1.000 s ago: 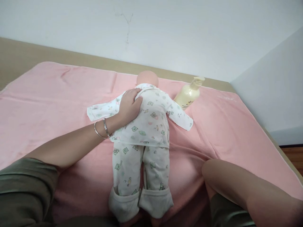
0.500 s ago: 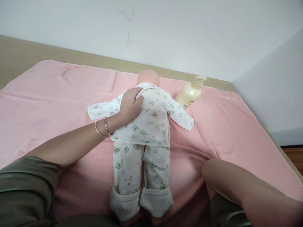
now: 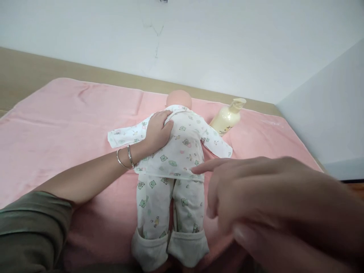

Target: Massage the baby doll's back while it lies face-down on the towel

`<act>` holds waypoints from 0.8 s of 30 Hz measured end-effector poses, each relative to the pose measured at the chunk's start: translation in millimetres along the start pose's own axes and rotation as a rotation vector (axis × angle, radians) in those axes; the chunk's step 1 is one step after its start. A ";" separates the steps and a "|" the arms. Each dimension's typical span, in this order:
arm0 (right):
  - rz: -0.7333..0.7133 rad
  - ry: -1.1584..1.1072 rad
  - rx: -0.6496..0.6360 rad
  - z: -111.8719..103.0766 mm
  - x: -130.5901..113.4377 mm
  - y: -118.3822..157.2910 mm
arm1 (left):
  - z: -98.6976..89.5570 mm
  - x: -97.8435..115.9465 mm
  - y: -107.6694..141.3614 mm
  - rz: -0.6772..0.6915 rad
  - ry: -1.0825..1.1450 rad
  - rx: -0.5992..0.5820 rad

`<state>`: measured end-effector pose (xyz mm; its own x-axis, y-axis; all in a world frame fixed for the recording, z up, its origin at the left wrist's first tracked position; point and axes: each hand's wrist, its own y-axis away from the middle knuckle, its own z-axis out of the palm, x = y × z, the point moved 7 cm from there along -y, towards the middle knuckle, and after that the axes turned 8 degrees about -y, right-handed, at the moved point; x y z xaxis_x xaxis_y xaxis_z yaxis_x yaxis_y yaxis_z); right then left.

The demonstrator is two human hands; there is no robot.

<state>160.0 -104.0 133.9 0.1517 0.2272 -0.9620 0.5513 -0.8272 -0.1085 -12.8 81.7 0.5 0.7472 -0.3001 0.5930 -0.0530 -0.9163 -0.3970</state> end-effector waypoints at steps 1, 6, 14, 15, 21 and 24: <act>0.026 0.002 0.017 -4.6 -2.8 -18.8 | 0.0 0.3 0.1 0.002 0.002 0.000; 0.173 -0.220 -0.019 -18.1 21.3 -77.2 | -1.3 3.4 0.5 0.011 0.016 -0.013; 0.273 -0.635 -0.052 -31.9 59.2 -106.5 | -2.2 5.4 1.5 -0.018 0.058 -0.020; 0.283 -0.652 -0.050 -31.8 60.1 -107.0 | -2.2 5.2 1.8 -0.022 0.064 -0.019; 0.302 -0.682 -0.026 -32.4 60.8 -107.9 | -1.2 2.9 1.8 -0.048 0.092 -0.009; 0.273 -0.636 -0.005 -40.3 55.2 -107.1 | 1.1 1.8 1.2 -0.036 0.093 -0.022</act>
<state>142.3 17.8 102.5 -0.2243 -0.3362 -0.9147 0.5660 -0.8090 0.1585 -10.8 80.3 0.4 0.6841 -0.2889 0.6697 -0.0424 -0.9324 -0.3589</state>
